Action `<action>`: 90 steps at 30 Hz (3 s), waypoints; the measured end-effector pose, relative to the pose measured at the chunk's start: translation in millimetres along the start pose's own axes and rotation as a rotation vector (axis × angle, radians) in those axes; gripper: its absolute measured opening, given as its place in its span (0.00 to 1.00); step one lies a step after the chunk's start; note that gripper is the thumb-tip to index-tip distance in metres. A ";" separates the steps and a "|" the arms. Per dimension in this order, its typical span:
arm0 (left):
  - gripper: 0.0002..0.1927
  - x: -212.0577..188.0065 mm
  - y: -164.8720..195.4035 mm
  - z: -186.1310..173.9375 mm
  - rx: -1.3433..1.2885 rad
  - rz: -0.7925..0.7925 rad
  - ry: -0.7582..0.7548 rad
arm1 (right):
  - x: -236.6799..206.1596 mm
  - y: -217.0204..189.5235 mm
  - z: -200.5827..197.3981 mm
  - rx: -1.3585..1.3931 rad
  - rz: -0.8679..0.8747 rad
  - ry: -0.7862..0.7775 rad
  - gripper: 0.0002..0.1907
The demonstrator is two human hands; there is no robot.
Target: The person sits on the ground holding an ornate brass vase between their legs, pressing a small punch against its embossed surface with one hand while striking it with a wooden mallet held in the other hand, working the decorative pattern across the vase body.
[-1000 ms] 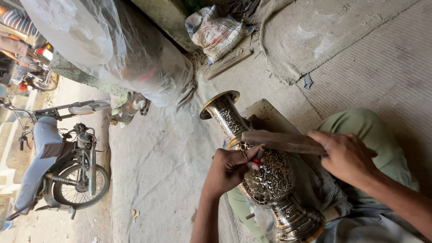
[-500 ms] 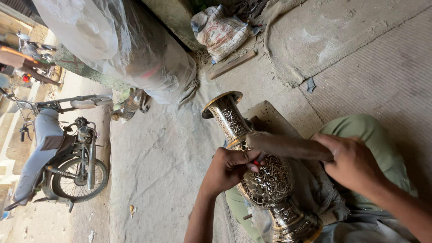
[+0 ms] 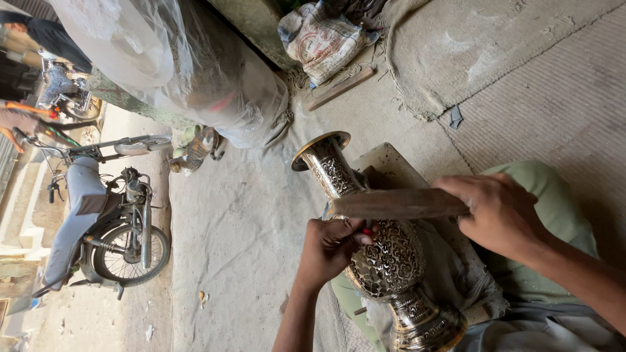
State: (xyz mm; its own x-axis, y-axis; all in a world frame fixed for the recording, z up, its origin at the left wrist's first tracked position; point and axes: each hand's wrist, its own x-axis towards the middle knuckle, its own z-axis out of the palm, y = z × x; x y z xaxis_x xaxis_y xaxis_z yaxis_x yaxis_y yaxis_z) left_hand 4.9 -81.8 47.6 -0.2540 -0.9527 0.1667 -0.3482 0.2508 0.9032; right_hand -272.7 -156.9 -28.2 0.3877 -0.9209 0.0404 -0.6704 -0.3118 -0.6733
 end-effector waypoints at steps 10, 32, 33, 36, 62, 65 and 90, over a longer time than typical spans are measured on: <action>0.25 5.7 -8.0 2.6 0.014 -0.116 -0.003 | 7.1 4.6 -5.4 0.405 0.024 0.029 0.14; 0.26 11.4 -11.6 -2.9 0.025 -0.045 -0.071 | 7.7 2.7 2.5 0.418 -0.103 0.133 0.14; 0.26 10.7 -11.4 -3.4 0.049 -0.068 -0.074 | 6.9 0.2 2.3 0.470 -0.100 0.132 0.17; 0.20 9.0 -12.3 -3.7 -0.080 -0.068 -0.063 | 6.8 -4.8 1.3 0.291 -0.116 0.168 0.14; 0.27 -40.8 -8.4 18.4 -0.255 -0.119 0.602 | -15.9 -21.3 20.9 0.146 0.129 -0.012 0.23; 0.29 -45.2 -12.0 47.1 -0.117 -0.023 0.825 | -9.7 -23.3 23.9 0.023 0.034 0.008 0.23; 0.28 -43.4 -12.7 72.5 0.088 0.065 1.053 | 71.9 -154.9 -83.6 -0.123 -0.671 0.024 0.28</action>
State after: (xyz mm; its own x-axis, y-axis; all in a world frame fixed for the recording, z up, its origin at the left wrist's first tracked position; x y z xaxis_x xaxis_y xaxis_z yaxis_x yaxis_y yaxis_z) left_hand -45.1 -31.2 0.1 0.6209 -0.5946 0.5108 -0.4371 0.2783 0.8553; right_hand -193.9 -194.4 140.7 0.7315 -0.5231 0.4374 -0.3573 -0.8404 -0.4075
